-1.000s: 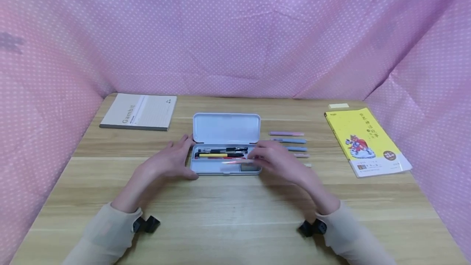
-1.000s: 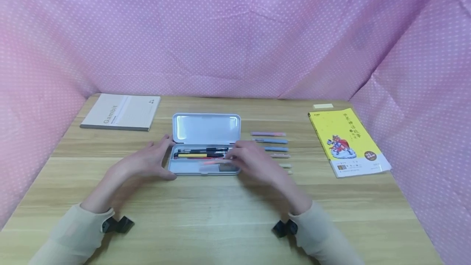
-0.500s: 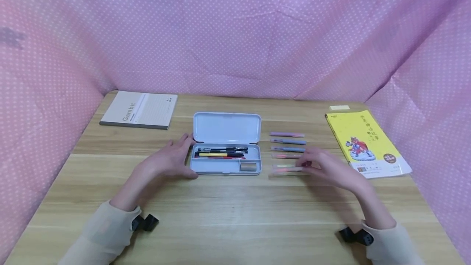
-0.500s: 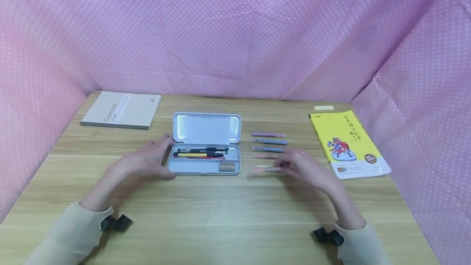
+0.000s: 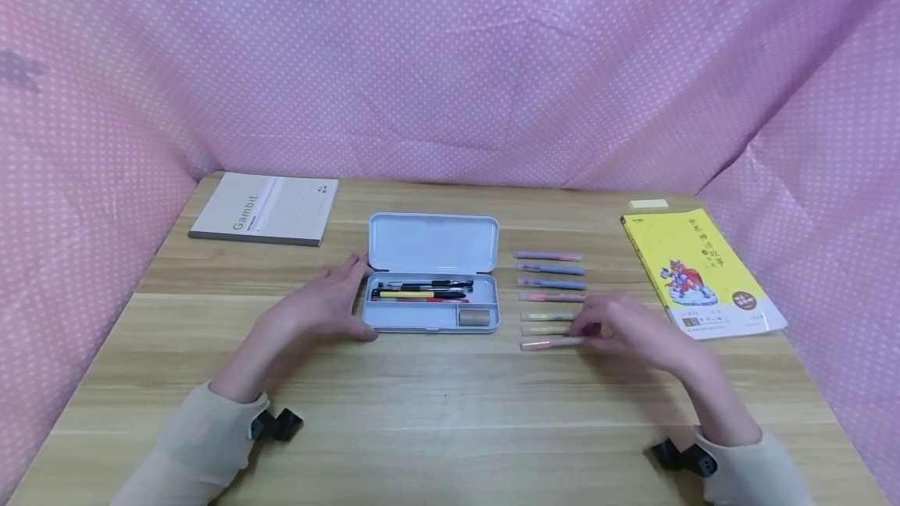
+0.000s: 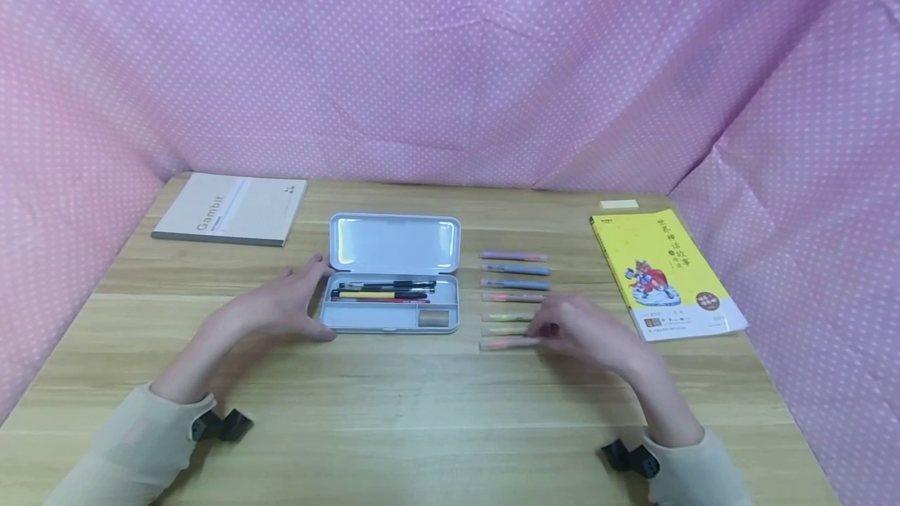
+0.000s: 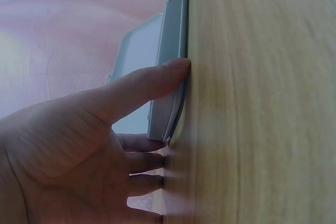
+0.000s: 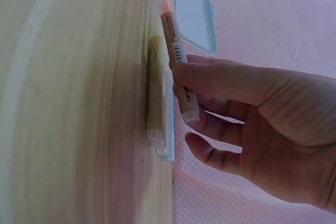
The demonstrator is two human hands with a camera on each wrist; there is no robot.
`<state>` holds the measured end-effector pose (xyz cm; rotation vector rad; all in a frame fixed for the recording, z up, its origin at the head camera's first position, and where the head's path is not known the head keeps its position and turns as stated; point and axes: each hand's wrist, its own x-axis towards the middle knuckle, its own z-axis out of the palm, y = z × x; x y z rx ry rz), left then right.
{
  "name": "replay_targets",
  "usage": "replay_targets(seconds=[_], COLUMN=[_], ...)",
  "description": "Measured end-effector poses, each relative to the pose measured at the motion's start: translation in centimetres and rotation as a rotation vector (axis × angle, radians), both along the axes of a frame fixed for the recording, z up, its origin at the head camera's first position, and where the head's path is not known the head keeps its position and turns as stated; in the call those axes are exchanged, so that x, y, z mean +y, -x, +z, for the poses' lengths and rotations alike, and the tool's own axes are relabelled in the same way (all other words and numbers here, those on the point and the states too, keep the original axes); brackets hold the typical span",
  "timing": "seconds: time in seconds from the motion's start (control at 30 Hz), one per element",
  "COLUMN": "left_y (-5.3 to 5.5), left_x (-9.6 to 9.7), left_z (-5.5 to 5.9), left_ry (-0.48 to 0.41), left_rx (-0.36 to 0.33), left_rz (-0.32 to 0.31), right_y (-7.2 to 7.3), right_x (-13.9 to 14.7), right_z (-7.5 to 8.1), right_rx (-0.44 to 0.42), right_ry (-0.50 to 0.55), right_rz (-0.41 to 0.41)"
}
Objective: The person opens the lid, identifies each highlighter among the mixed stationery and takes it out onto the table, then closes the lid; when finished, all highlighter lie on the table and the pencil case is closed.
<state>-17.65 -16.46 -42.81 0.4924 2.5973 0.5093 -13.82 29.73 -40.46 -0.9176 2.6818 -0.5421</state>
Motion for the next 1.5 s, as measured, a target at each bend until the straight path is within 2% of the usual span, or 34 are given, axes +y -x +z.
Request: replay_targets(seconds=[0.3,1.5], left_y=[-0.01,-0.05], left_x=[0.04,0.02], left_z=[0.03,-0.11], left_ry=[-0.002,-0.001], left_rx=[0.008,0.001], left_rz=[0.0,0.009], right_y=[-0.11,0.0], right_x=[-0.48,-0.7], right_z=[-0.15,-0.87], right_rx=[-0.01,0.067], right_ry=[-0.045,-0.086], right_rz=[-0.035,-0.007])
